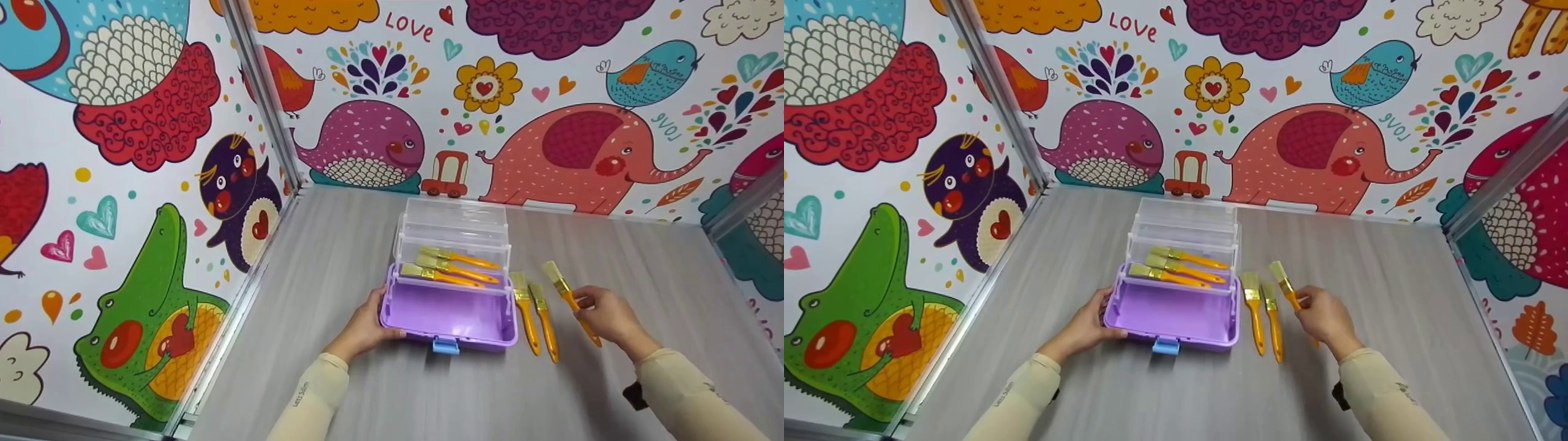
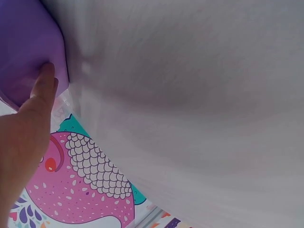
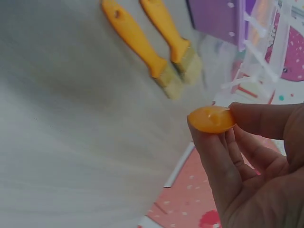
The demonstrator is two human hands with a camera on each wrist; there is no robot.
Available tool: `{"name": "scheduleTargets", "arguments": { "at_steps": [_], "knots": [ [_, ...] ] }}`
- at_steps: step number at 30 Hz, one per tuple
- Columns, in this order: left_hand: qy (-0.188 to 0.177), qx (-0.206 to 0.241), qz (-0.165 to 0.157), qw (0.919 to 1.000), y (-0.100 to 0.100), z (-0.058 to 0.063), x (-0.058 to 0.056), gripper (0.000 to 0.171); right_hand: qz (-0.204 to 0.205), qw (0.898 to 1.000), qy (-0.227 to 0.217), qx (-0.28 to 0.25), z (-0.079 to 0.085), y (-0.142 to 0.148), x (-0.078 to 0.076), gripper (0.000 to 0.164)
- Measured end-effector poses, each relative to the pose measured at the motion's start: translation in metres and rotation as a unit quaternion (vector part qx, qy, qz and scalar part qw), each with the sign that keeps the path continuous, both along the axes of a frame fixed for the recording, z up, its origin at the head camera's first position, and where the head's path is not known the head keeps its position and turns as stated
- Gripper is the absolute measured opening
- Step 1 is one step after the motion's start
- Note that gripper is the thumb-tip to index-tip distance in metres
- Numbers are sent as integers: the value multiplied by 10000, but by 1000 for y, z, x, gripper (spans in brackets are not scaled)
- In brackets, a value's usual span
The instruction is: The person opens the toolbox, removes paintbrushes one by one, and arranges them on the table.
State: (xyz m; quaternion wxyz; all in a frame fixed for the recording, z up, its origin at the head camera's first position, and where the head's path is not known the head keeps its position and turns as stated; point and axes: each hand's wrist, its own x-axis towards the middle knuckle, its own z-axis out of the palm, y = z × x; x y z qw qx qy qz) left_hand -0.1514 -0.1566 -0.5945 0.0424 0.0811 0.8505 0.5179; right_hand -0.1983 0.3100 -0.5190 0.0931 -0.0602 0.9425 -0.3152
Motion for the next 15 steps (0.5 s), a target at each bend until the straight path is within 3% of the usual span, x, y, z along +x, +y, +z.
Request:
{"name": "scheduleTargets", "arguments": {
  "at_steps": [6,15],
  "knots": [
    [-117,29,15,9999,0,0,0,102,-478,9966,-590,-330,-17,4,3,38],
    [-96,33,14,9999,1,-1,-1,103,-835,9932,-719,-375,-35,8,4,40]
  ]
}}
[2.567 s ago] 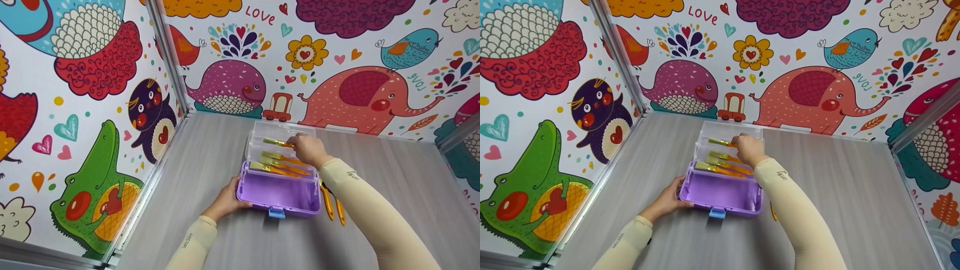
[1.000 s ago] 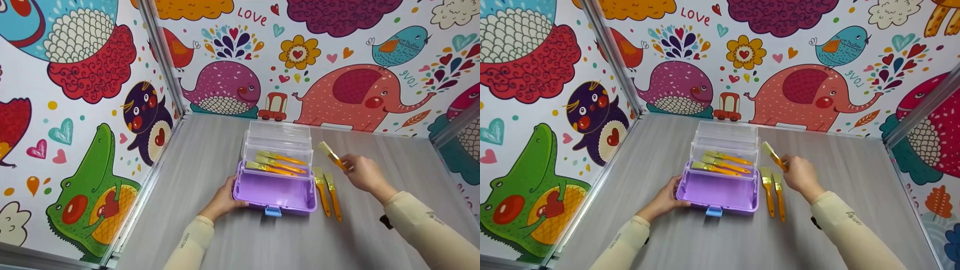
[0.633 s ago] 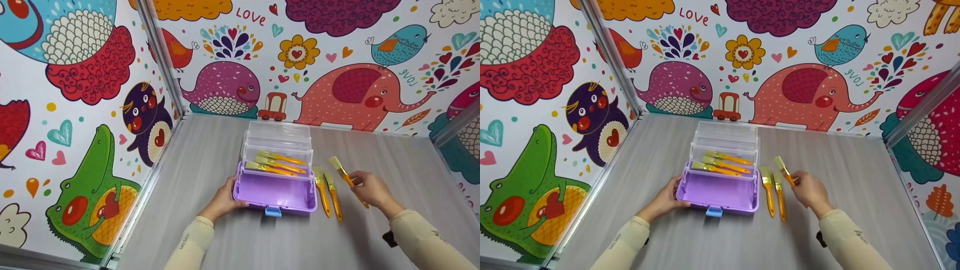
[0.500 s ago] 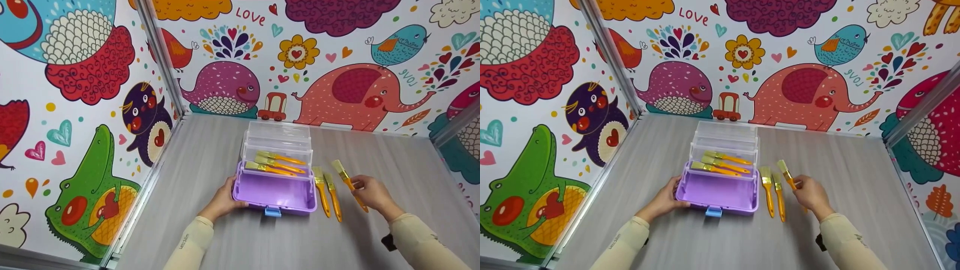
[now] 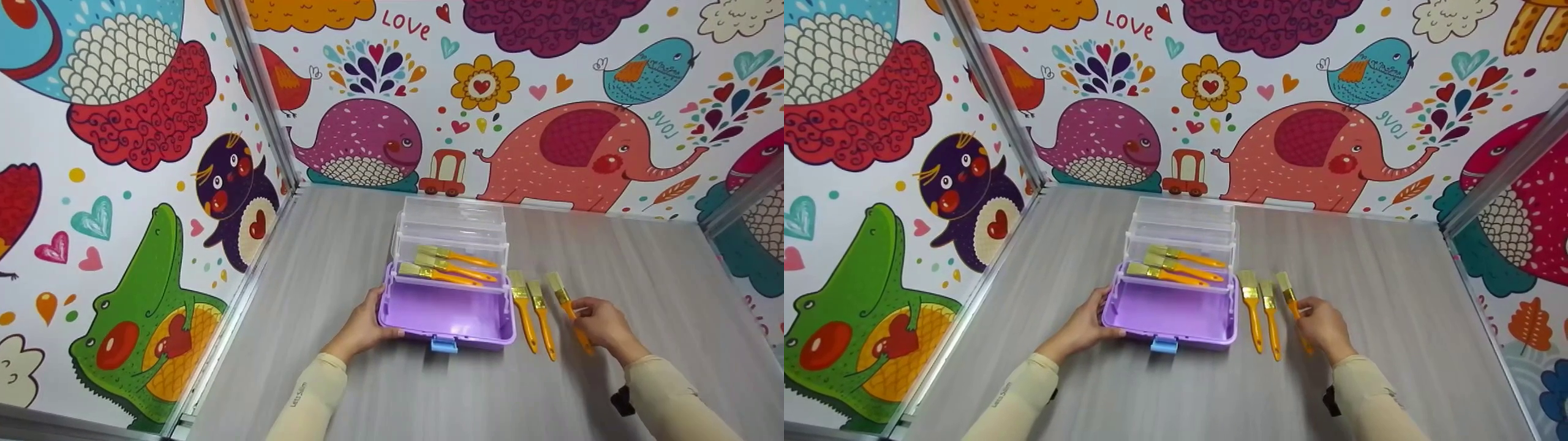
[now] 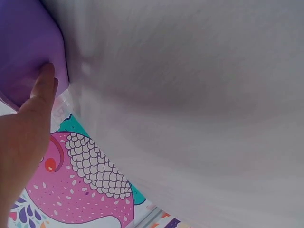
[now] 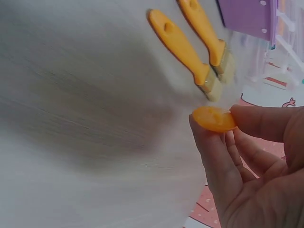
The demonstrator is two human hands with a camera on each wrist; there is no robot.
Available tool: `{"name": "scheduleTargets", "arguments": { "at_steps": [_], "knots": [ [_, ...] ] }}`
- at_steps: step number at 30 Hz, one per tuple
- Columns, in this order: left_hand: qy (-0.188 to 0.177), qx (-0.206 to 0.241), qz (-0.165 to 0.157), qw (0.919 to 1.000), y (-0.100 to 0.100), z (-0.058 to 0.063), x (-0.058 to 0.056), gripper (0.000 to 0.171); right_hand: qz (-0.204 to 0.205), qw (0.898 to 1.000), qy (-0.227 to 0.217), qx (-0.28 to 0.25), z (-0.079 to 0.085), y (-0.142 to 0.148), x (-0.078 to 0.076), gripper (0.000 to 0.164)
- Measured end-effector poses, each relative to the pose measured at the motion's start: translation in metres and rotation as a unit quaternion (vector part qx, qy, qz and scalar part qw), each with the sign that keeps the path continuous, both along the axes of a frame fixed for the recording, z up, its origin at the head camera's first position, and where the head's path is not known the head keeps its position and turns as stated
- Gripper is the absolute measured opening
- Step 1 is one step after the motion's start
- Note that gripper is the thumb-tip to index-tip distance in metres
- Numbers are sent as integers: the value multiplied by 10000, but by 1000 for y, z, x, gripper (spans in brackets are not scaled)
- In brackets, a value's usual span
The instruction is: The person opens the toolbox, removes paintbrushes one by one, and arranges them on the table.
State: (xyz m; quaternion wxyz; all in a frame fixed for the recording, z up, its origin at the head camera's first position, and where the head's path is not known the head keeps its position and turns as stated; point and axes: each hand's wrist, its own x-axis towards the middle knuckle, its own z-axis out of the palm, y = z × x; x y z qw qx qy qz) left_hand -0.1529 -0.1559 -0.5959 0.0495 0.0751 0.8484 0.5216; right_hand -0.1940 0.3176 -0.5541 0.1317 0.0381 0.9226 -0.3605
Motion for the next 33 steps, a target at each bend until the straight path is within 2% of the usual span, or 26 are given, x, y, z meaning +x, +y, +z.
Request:
{"name": "scheduleTargets", "arguments": {
  "at_steps": [6,11,22,33],
  "knots": [
    [-122,-149,92,9998,-1,1,1,105,-197,9993,-255,-180,-11,-3,-4,41],
    [-67,-71,59,9999,0,1,2,106,-273,9984,-467,-133,-18,-3,-6,42],
    [-76,-103,57,9999,-1,1,1,106,-223,9991,-360,-18,-26,-10,-6,42],
    [-172,61,87,9998,0,0,1,104,-246,9995,-184,97,-31,-13,-3,43]
  ]
}}
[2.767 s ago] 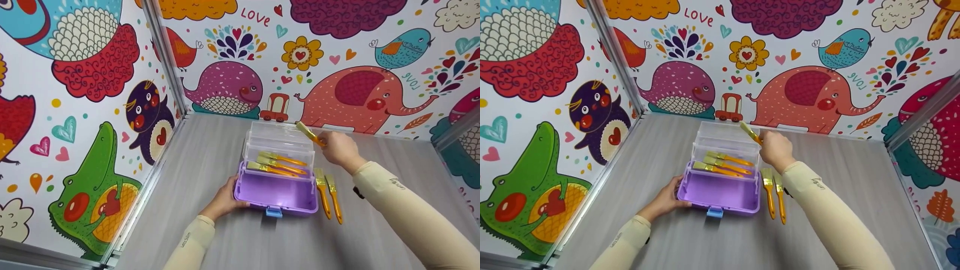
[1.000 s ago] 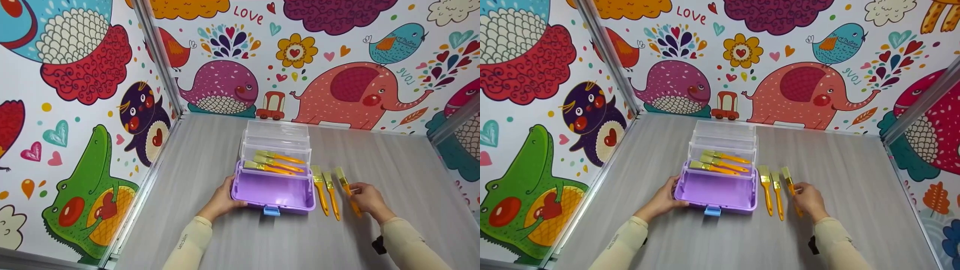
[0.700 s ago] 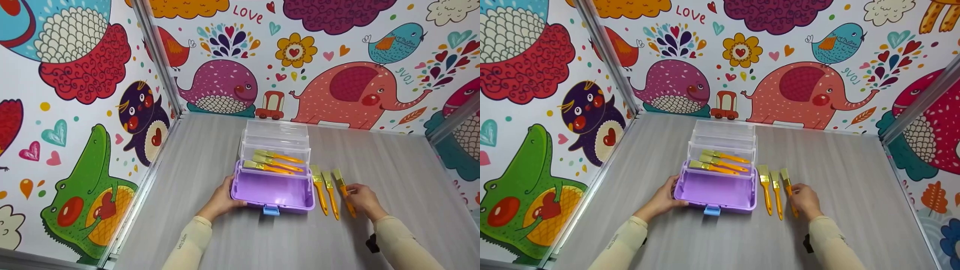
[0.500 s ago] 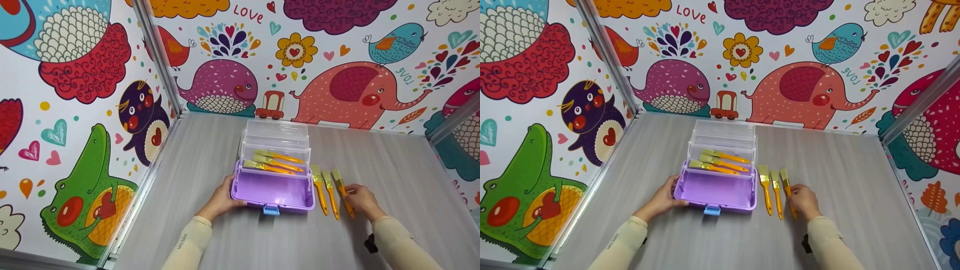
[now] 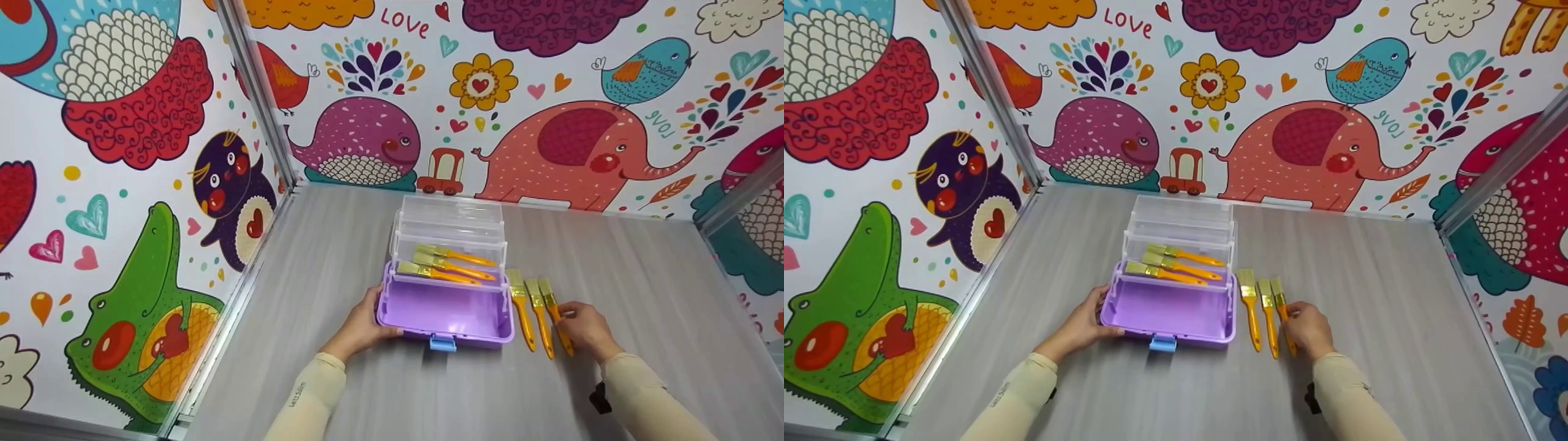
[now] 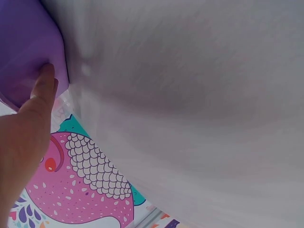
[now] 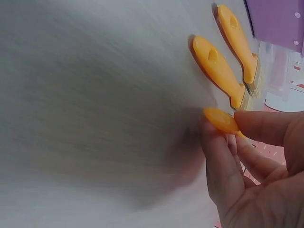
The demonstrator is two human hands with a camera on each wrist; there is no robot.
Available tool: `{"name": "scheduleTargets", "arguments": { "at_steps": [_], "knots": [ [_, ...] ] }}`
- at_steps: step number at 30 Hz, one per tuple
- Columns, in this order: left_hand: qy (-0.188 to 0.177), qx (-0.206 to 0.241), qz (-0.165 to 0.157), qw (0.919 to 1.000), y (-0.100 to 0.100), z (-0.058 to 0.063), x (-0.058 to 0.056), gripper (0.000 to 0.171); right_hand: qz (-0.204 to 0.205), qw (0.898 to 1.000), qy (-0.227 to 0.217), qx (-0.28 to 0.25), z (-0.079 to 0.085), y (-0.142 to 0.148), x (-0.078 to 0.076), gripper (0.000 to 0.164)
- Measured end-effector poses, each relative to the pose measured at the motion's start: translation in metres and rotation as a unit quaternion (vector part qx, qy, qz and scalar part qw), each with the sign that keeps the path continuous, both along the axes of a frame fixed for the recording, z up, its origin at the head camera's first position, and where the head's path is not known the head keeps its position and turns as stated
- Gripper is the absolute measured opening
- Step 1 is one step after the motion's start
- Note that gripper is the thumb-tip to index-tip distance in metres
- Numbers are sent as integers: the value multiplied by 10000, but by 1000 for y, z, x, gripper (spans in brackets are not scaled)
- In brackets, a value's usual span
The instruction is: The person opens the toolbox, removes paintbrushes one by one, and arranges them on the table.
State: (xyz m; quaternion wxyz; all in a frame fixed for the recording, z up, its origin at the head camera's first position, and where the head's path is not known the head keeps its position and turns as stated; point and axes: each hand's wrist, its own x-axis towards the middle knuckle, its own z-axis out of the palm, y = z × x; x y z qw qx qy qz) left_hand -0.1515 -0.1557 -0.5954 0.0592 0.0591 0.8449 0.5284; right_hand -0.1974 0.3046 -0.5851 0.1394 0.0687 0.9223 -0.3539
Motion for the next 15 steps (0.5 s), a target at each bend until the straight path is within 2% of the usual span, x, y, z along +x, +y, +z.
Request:
{"name": "scheduleTargets", "arguments": {
  "at_steps": [7,15],
  "knots": [
    [-128,-58,26,9999,0,0,0,104,12,10000,-16,50,-1,0,-1,43],
    [-39,-117,-15,9999,-1,0,0,106,29,10000,16,81,-3,0,0,44]
  ]
}}
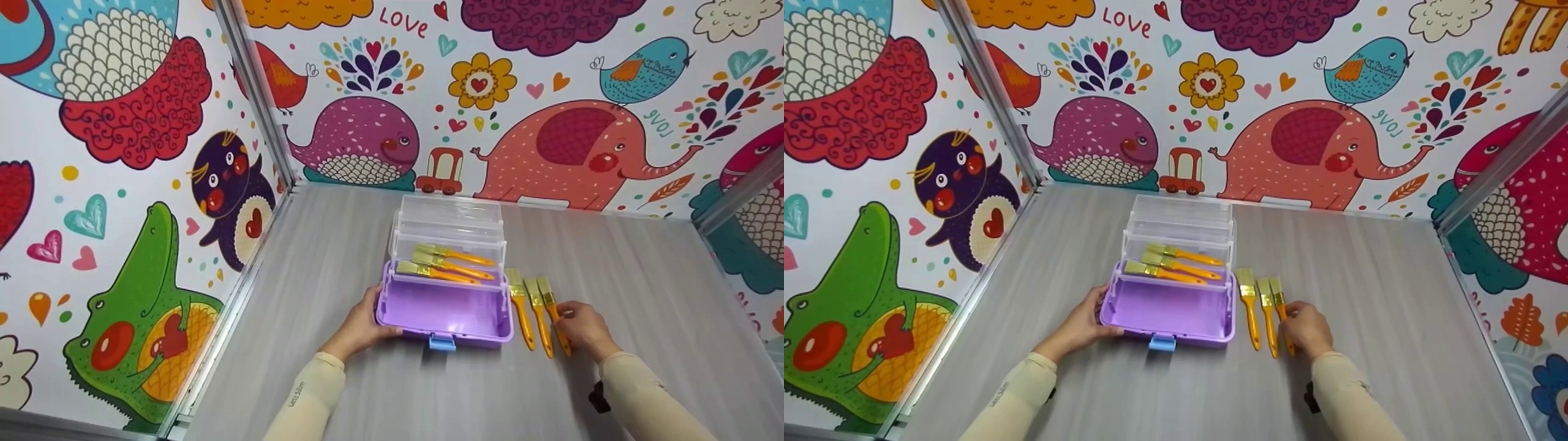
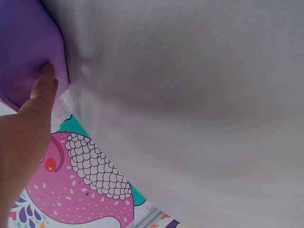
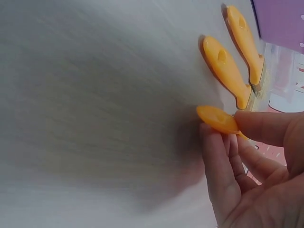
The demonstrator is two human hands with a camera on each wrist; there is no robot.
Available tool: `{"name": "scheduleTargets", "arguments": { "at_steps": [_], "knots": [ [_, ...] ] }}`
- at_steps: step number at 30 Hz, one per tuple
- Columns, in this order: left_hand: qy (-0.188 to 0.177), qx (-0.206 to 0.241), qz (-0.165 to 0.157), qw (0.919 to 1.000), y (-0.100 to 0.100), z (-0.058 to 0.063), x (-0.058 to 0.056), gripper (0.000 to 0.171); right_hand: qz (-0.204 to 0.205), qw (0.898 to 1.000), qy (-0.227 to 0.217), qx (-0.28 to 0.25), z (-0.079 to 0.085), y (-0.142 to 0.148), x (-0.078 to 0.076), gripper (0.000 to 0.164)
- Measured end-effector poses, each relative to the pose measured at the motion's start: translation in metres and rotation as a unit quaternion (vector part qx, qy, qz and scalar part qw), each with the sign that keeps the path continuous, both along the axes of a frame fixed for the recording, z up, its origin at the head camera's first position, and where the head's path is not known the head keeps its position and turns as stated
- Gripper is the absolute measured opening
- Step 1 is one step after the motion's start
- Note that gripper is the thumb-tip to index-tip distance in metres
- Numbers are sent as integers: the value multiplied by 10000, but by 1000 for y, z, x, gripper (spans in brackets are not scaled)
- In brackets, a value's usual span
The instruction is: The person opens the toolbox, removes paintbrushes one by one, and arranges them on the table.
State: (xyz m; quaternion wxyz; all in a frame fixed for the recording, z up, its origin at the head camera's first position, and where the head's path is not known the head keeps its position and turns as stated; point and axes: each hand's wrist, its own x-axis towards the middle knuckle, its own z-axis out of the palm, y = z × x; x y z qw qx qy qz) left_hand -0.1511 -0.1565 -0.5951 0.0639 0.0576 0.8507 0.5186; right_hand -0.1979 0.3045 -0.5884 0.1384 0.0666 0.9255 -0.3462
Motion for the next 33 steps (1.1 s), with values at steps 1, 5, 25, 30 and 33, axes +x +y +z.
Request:
{"name": "scheduleTargets", "arguments": {
  "at_steps": [1,5,25,30,33],
  "knots": [
    [-8,-4,2,10000,0,0,0,106,-2,10000,-2,-8,0,0,0,44],
    [13,-1,-6,10000,0,1,0,106,-24,10000,-14,52,-1,-2,-1,43],
    [28,-6,2,10000,0,2,1,105,-162,9998,80,51,-5,-2,1,38],
    [46,16,1,10000,0,2,1,106,-220,9997,68,36,-6,-1,1,36],
    [45,-12,1,10000,0,2,0,107,-258,9996,57,17,-6,0,1,35]
  ]
}}
